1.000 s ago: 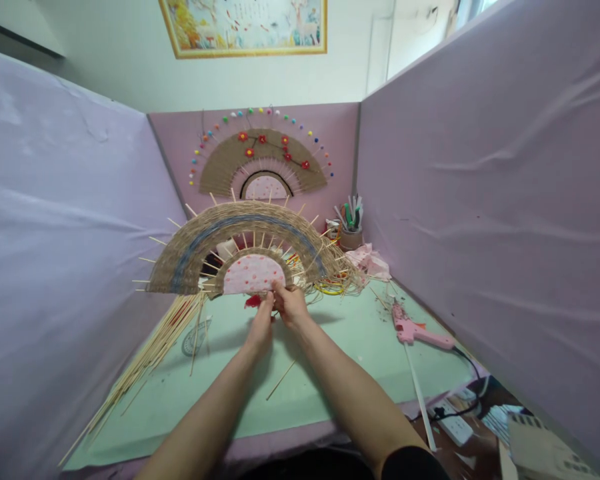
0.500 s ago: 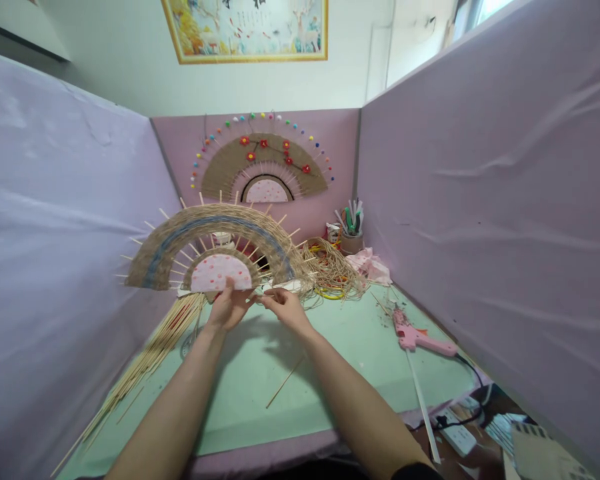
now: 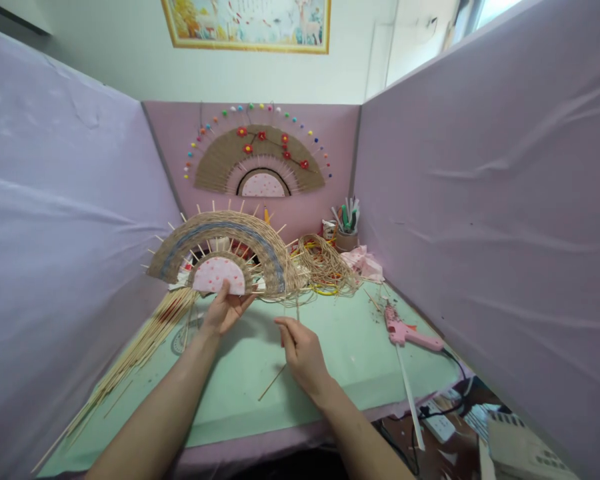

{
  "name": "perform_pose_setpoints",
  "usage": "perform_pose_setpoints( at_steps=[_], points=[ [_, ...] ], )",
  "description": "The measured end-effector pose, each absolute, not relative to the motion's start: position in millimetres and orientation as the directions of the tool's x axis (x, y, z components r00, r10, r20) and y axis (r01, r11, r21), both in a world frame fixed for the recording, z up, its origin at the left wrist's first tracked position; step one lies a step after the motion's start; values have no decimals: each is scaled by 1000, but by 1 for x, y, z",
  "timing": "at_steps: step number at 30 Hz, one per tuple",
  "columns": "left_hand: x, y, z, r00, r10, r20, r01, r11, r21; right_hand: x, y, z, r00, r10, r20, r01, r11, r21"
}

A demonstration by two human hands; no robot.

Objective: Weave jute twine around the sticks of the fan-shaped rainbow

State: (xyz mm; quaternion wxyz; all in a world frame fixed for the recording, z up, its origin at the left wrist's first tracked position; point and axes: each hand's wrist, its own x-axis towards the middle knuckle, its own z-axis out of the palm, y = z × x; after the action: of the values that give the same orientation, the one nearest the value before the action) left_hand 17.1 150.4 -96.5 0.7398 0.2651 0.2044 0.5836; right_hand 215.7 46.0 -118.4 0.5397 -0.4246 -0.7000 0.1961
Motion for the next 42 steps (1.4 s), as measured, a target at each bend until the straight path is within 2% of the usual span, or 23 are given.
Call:
perform_pose_setpoints(
  at_steps=[4, 6, 18, 25, 30, 35, 42],
  points=[
    [20, 149, -98, 224, 974, -27, -759, 192, 622, 224, 29, -119, -102, 751, 653, 464, 616, -636],
    [22, 147, -98, 214, 976, -47, -755, 196, 626, 231, 22, -115, -81, 748, 659, 492, 605, -626],
    [19, 142, -96, 277, 960, -28, -701, 223, 678, 272, 11, -82, 200, 850, 487, 393, 386, -834],
    [19, 137, -90, 261, 964, -57, -704, 230, 672, 289, 12, -89, 277, 846, 455, 427, 316, -847],
    [21, 135, -87, 253, 965, -69, -700, 232, 676, 291, 14, -96, 249, 870, 425, 441, 288, -850],
    [22, 136, -89, 254, 966, -51, -701, 220, 679, 284, 14, -101, 133, 891, 433, 505, 315, -803],
    [23, 139, -94, 232, 972, -30, -700, 189, 688, 282, 8, -103, 91, 801, 592, 675, 387, -628]
  ],
)
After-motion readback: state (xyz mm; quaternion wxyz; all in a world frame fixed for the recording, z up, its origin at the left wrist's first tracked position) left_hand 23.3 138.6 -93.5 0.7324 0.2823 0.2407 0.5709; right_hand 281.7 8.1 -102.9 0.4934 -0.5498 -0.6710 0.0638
